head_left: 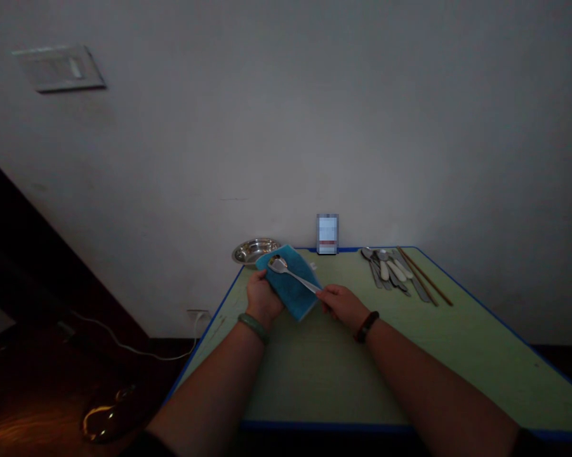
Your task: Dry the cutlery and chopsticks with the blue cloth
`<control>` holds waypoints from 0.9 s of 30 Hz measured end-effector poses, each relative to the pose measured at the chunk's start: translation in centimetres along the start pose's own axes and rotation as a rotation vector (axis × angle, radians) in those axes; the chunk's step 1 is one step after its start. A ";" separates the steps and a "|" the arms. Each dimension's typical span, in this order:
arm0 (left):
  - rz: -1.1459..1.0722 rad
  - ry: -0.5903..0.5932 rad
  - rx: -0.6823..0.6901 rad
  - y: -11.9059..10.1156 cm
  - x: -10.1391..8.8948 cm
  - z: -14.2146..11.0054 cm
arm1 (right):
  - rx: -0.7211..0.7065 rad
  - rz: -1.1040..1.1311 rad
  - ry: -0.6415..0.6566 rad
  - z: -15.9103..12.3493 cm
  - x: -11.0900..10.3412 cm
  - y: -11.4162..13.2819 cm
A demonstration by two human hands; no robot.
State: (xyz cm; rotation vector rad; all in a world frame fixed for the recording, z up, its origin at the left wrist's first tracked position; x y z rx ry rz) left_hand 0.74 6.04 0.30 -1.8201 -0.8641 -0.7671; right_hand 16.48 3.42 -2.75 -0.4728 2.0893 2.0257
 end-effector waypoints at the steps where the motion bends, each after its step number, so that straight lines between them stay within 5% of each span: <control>1: -0.005 0.005 0.002 0.0 -0.1 0.2 | 0.002 0.006 0.000 0.0 0.0 0.0; 27: -0.026 0.046 -0.010 0.0 -0.1 0.2 | -0.058 0.060 -0.018 0.0 -0.1 0.3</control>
Point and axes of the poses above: each hand's wrist, its own z-axis towards the middle knuckle, its own x-axis out of the palm, y = z × x, the point moved 8 cm from there along z, towards the middle knuckle, and after that the axes turned 3 degrees about -x, right-handed, at the moved point
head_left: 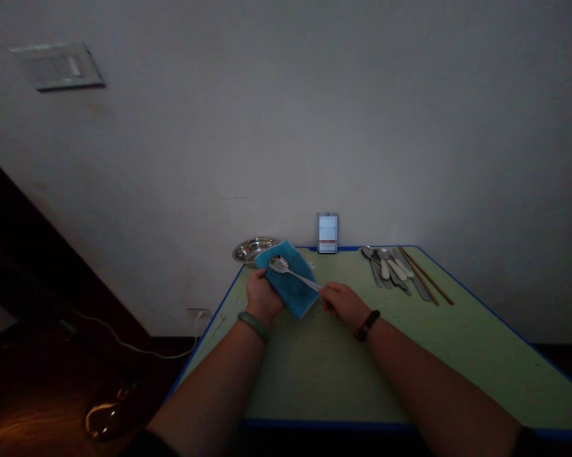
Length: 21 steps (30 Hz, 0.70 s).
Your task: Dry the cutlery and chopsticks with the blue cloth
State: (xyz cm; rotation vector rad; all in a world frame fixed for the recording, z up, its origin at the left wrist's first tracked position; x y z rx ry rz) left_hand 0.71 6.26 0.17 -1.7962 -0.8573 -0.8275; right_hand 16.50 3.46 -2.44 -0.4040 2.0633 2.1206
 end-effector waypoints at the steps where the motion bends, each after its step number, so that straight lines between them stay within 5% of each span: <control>1: 0.006 -0.005 -0.009 0.1 0.1 -0.1 | 0.012 -0.002 0.001 0.0 0.0 -0.1; 7: 0.043 0.018 -0.066 0.8 0.5 -0.2 | -0.051 -0.077 -0.013 0.1 0.0 0.2; 21: 0.039 0.086 -0.124 1.3 0.2 0.6 | -0.292 -0.105 -0.264 -0.5 -2.0 2.2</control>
Point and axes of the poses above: each hand's wrist, its own z-axis towards the middle knuckle, its own x-axis out of the palm, y = z × x, the point moved 8 cm from there along z, towards the middle knuckle, and after that the axes turned 3 degrees about -x, right-handed, at the moved point
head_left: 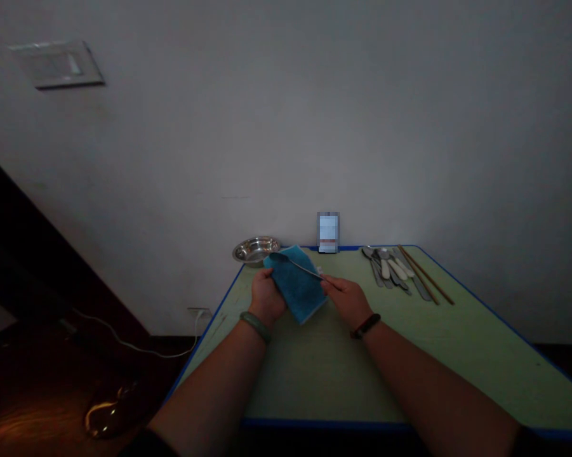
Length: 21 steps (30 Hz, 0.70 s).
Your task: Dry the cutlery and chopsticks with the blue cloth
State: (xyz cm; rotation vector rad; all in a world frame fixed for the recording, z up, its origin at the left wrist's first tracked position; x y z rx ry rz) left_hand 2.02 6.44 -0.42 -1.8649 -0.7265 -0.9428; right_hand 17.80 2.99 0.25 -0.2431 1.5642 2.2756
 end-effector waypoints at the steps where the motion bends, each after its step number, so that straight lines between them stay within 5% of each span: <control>1: 0.000 -0.007 0.004 0.0 0.1 -0.1 | -0.029 -0.002 -0.022 0.0 -0.2 0.2; 7: 0.012 -0.027 -0.003 0.2 0.6 -0.7 | -0.188 -0.060 -0.097 -0.3 -0.7 1.3; 21: -0.009 0.054 -0.019 0.2 1.1 -0.9 | -0.164 -0.242 -0.041 -0.2 -0.2 1.9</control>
Point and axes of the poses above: each hand's wrist, its own z-axis towards the middle knuckle, its own x-axis out of the palm, y = z × x, the point moved 8 cm from there along z, towards the middle knuckle, and after that the axes turned 3 degrees about -x, right-handed, at the moved point
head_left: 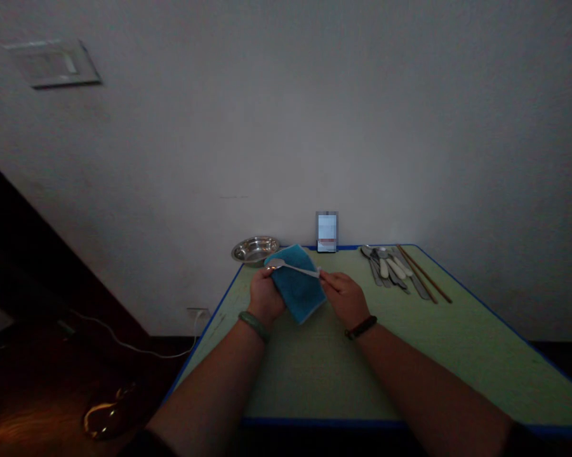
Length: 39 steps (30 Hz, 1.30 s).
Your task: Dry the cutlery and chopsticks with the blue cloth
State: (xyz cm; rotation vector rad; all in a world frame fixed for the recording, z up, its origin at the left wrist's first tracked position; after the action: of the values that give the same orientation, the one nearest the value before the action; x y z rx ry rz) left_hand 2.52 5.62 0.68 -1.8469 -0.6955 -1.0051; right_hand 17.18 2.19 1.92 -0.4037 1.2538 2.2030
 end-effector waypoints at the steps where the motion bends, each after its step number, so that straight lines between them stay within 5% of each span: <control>1: 0.007 -0.005 0.001 0.0 0.1 -0.1 | 0.003 -0.010 -0.008 0.0 -0.1 0.0; 10: -0.008 -0.044 0.014 -0.1 0.2 -0.3 | -0.030 0.014 0.022 -0.3 0.7 0.6; 20: 0.000 -0.017 0.020 -0.2 0.0 -0.1 | 0.270 0.124 0.262 -0.7 3.3 -1.9; 25: -0.008 -0.082 0.008 -0.1 -0.1 -0.4 | 0.346 0.156 0.272 -0.8 3.3 -2.1; 30: -0.005 -0.002 -0.041 0.4 0.5 -0.4 | 0.435 0.295 0.258 -1.2 3.8 -3.0; 39: 0.021 -0.023 -0.031 0.2 0.2 -0.3 | 0.488 0.336 0.260 -1.5 4.1 -3.4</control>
State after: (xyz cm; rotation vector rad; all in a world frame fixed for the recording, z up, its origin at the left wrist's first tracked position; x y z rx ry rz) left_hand 2.62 5.29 0.84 -1.8917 -0.6766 -0.9876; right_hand 15.98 3.66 -3.30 -0.3034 2.0656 2.0455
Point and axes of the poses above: each hand's wrist, its own z-axis towards the middle knuckle, its own x-axis out of the palm, y = z × x, the point moved 8 cm from there along z, towards the middle knuckle, and after that the axes turned 3 degrees about -x, right-handed, at the moved point
